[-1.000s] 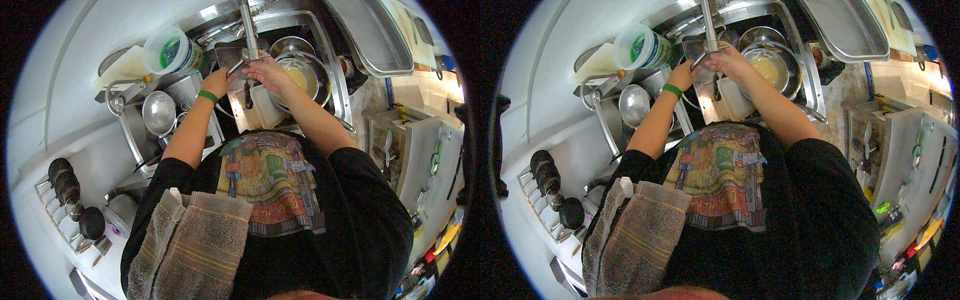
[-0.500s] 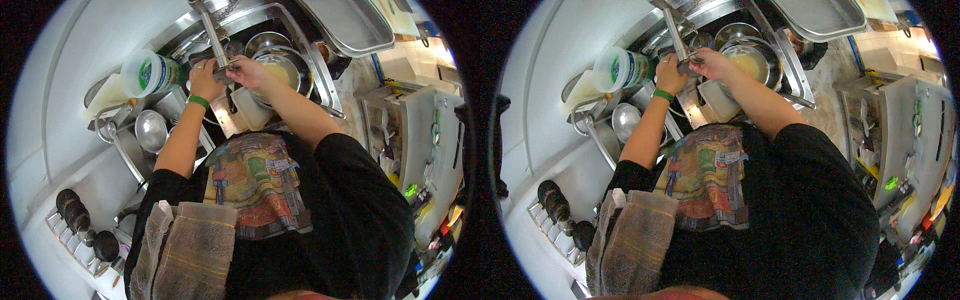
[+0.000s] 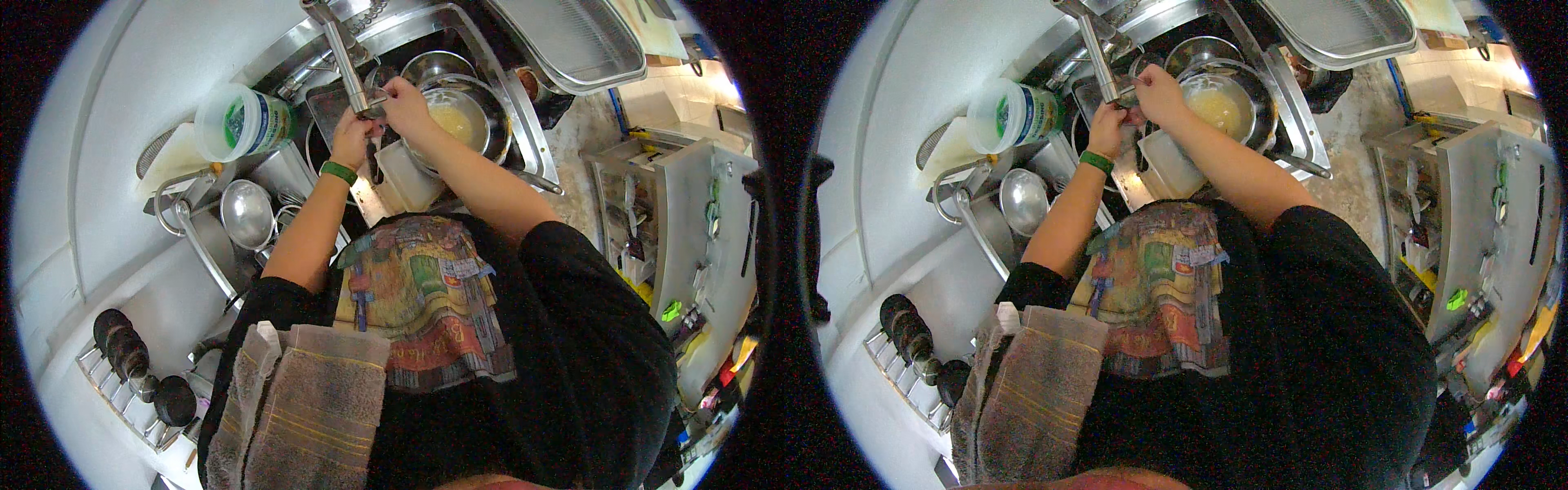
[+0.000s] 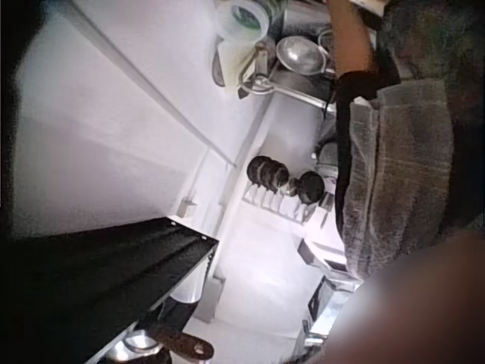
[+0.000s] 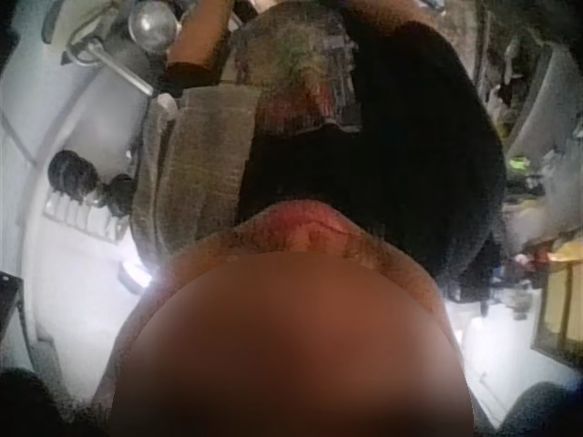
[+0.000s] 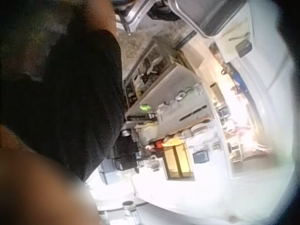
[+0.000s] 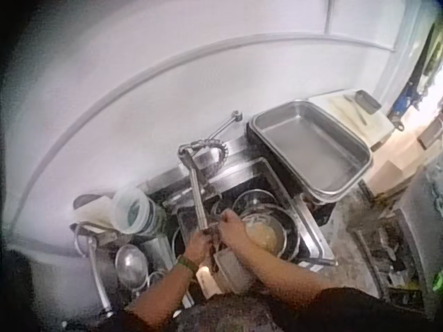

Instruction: The person washes several metal kitchen items in a double-basin stainless steel sink. They scrub and rinse a small metal cup, a rectangular metal container, a whisk, and a large metal bowl under running water, then place the cleaned items into the left sink basin.

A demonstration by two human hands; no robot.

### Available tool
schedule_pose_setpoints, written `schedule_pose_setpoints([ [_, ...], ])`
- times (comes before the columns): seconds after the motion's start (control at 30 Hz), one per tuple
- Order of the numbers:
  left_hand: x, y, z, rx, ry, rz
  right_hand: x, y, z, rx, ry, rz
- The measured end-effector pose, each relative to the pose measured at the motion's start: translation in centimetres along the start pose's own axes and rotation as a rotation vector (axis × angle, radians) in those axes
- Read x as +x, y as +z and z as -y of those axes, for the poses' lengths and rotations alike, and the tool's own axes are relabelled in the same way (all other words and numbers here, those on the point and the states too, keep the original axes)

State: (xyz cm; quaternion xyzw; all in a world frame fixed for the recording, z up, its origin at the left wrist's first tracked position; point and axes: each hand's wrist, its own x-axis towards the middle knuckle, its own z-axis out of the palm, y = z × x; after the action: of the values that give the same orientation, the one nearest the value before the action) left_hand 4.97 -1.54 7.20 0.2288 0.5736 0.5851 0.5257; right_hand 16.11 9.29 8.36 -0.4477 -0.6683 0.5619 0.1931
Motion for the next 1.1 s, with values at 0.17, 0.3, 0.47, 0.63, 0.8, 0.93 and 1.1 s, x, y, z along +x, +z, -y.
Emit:
schedule_pose_setpoints([
  [0.17,-0.1,1.4,-1.5,0.338,-0.075,-0.211,1.5,1.6,-0.6,0.283,0.149,0.012],
  [0.3,1.0,3.1,-3.5,0.352,-0.09,-0.283,2.4,1.3,-1.1,0.751,0.302,0.094],
  [0.47,2.0,3.5,-4.1,0.419,-0.158,-0.229,1.4,0.5,-2.0,0.866,0.255,0.057],
  [0.63,2.4,2.1,-2.1,0.662,-0.068,-0.329,0.6,0.8,-2.2,0.822,0.252,0.109],
  [0.8,2.4,1.6,-1.9,0.737,-0.042,-0.356,1.1,2.4,-2.8,0.729,0.289,0.044],
  [0.93,1.7,1.8,-2.2,0.396,-0.051,-0.319,1.8,3.3,-3.6,0.542,0.138,-0.006],
  [1.1,1.9,1.3,-0.9,0.35,-0.114,-0.259,1.9,2.1,-2.2,0.62,0.309,-0.034],
])
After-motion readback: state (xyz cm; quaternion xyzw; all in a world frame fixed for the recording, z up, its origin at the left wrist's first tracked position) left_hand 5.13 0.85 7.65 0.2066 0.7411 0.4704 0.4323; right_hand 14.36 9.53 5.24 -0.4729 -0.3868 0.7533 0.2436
